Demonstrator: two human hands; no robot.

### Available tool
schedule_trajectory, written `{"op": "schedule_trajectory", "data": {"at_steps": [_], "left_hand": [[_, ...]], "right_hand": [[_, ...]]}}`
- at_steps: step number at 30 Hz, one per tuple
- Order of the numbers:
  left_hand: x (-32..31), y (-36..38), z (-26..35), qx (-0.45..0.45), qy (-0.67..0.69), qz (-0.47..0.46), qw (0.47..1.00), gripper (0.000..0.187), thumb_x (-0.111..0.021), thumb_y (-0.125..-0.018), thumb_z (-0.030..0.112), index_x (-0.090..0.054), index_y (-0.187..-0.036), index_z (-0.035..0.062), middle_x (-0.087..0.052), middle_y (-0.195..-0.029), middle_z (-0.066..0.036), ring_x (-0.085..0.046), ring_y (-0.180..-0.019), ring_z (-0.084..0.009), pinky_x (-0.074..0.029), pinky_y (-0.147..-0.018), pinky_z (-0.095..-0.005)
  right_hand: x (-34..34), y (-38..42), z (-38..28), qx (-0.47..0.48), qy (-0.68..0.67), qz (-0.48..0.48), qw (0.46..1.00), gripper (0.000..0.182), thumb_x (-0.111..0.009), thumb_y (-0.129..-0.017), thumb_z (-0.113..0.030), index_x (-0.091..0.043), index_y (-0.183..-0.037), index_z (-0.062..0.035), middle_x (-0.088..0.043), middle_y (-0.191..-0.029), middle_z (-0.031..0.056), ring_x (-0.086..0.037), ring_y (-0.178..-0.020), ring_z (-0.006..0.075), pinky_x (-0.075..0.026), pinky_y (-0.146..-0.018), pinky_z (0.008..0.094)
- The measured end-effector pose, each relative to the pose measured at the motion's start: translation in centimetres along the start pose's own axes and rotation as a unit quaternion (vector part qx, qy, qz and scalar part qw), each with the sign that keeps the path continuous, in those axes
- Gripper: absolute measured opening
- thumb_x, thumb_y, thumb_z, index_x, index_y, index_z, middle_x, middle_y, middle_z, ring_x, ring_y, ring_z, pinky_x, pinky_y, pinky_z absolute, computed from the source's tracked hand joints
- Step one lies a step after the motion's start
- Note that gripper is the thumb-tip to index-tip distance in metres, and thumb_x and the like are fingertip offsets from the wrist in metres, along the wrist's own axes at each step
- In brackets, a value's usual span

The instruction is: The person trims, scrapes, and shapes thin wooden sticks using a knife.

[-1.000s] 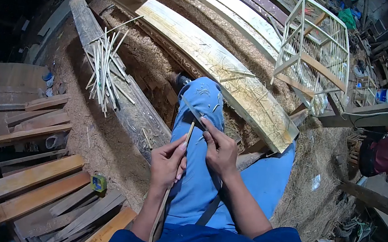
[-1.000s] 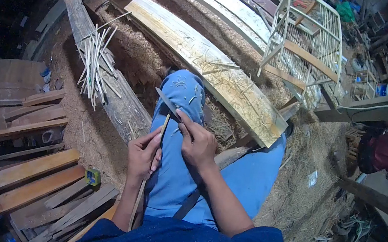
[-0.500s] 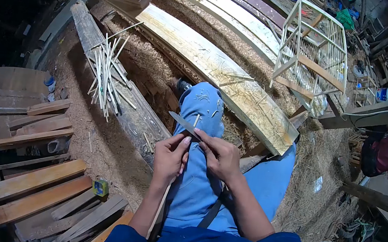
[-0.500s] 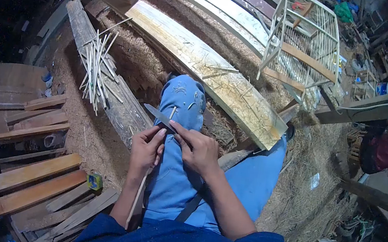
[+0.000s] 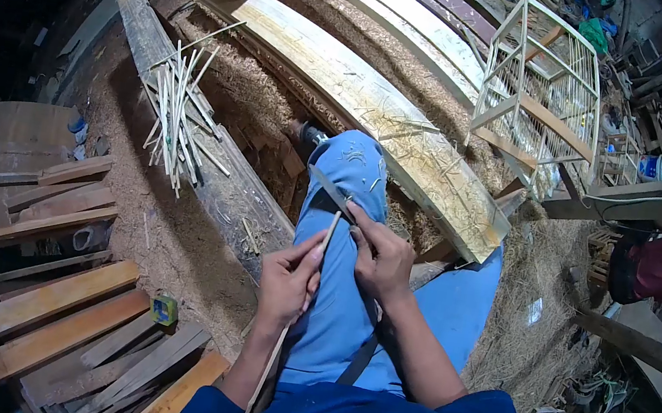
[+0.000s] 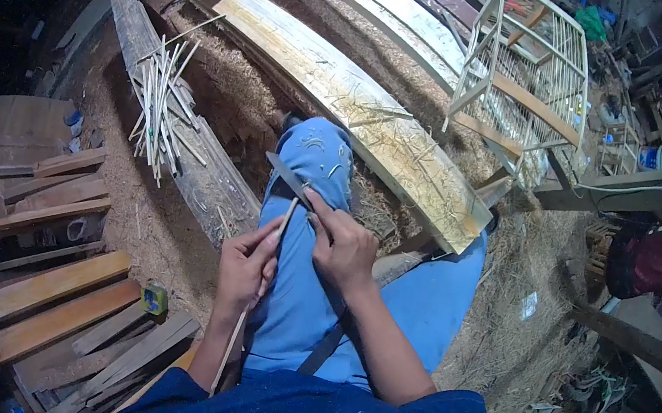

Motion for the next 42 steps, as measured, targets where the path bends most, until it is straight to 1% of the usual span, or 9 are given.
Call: {"op": "schedule_trajectory", "data": {"at_steps": [8,12,17,21,23,30,32,39,42], "left_hand": [[-0.6,-0.2,0.9,-0.023,-0.004,0.006,1.000,0.031,-0.061,-0.098,0.015,-0.062,-0.125,-0.0001,-0.054,-0.057,0.001,-0.043,-0.037,-0.0041,-0.031,-0.032,-0.0204],[-1.2,-1.4,1.5,-0.037,-0.020,-0.009,0.999,0.022,-0.062,-0.097,0.016,-0.066,-0.111,-0.0016,-0.054,-0.057,0.000,-0.044,-0.036,-0.0050,-0.031,-0.032,-0.0212],[-0.7,-1.9,1.4,-0.031,-0.037,-0.016,0.999,0.019,-0.064,-0.096,0.016,-0.069,-0.102,-0.0013,-0.054,-0.056,0.000,-0.042,-0.036,-0.0044,-0.031,-0.032,-0.0211],[-0.7,-1.9,0.8,-0.018,-0.015,-0.004,1.000,0.020,-0.066,-0.095,0.016,-0.070,-0.107,-0.0006,-0.054,-0.056,0.001,-0.042,-0.036,-0.0038,-0.031,-0.033,-0.0207],[-0.4,-1.8,0.5,-0.015,-0.016,0.025,0.999,0.026,-0.066,-0.095,0.015,-0.068,-0.117,0.0014,-0.054,-0.056,0.002,-0.041,-0.037,-0.0032,-0.031,-0.033,-0.0202],[-0.7,-0.6,0.9,-0.020,-0.033,0.013,0.999,0.032,-0.065,-0.096,0.014,-0.064,-0.126,0.0026,-0.055,-0.057,0.002,-0.042,-0.037,-0.0031,-0.031,-0.033,-0.0200],[-0.7,-0.4,0.7,-0.033,-0.039,0.022,0.998,0.032,-0.065,-0.096,0.015,-0.065,-0.126,0.0033,-0.055,-0.057,0.001,-0.042,-0.037,-0.0031,-0.031,-0.033,-0.0197],[-0.6,1.3,0.3,-0.037,-0.045,0.022,0.998,0.030,-0.060,-0.099,0.020,-0.065,-0.123,0.0012,-0.053,-0.056,0.000,-0.041,-0.036,-0.0049,-0.030,-0.033,-0.0213],[-0.8,0.3,0.8,-0.028,-0.044,0.046,0.998,0.033,-0.059,-0.100,0.022,-0.065,-0.124,0.0008,-0.053,-0.056,0.000,-0.041,-0.036,-0.0052,-0.030,-0.033,-0.0217]], "right_hand": [[0.2,0.7,-0.7,0.005,-0.090,-0.026,0.996,0.041,-0.067,-0.086,-0.005,-0.067,-0.125,-0.0151,-0.069,-0.085,0.0169,-0.066,-0.068,0.0305,-0.052,-0.063,0.0364],[0.3,1.1,-1.1,0.036,-0.076,-0.051,0.995,0.043,-0.066,-0.088,-0.015,-0.064,-0.130,-0.0251,-0.063,-0.074,0.0120,-0.063,-0.062,0.0297,-0.049,-0.057,0.0402],[0.4,0.7,-1.3,0.016,-0.064,-0.072,0.995,0.039,-0.069,-0.085,-0.007,-0.068,-0.124,-0.0166,-0.068,-0.080,0.0152,-0.065,-0.066,0.0298,-0.050,-0.059,0.0374],[0.1,0.6,-1.0,-0.004,-0.039,-0.073,0.997,0.040,-0.070,-0.085,-0.008,-0.068,-0.123,-0.0171,-0.066,-0.077,0.0142,-0.064,-0.065,0.0297,-0.049,-0.057,0.0377],[-0.1,0.7,-0.6,0.013,-0.020,-0.023,0.999,0.042,-0.067,-0.088,-0.021,-0.064,-0.129,-0.0306,-0.059,-0.068,0.0075,-0.061,-0.057,0.0284,-0.047,-0.052,0.0417],[0.0,0.5,-0.3,0.002,-0.003,0.001,1.000,0.041,-0.066,-0.089,-0.023,-0.063,-0.129,-0.0323,-0.059,-0.068,0.0077,-0.062,-0.058,0.0290,-0.047,-0.051,0.0429],[0.2,0.5,-0.6,-0.038,0.018,-0.034,0.999,0.040,-0.069,-0.087,-0.012,-0.067,-0.126,-0.0208,-0.067,-0.079,0.0136,-0.065,-0.065,0.0288,-0.050,-0.058,0.0382],[1.0,0.9,0.2,-0.054,-0.020,0.003,0.998,0.037,-0.068,-0.088,-0.012,-0.068,-0.124,-0.0204,-0.070,-0.087,0.0151,-0.069,-0.072,0.0298,-0.053,-0.063,0.0374],[1.3,1.4,0.1,0.007,-0.086,0.030,0.996,0.038,-0.066,-0.090,-0.021,-0.065,-0.127,-0.0285,-0.064,-0.075,0.0121,-0.064,-0.064,0.0310,-0.050,-0.059,0.0414]]}}
Point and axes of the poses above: each hand's wrist, its own y-axis away from the middle knuckle, its own x-axis out of the back of the hand, z = x × y, the point moved 7 cm from there along -y, towards the middle knuckle
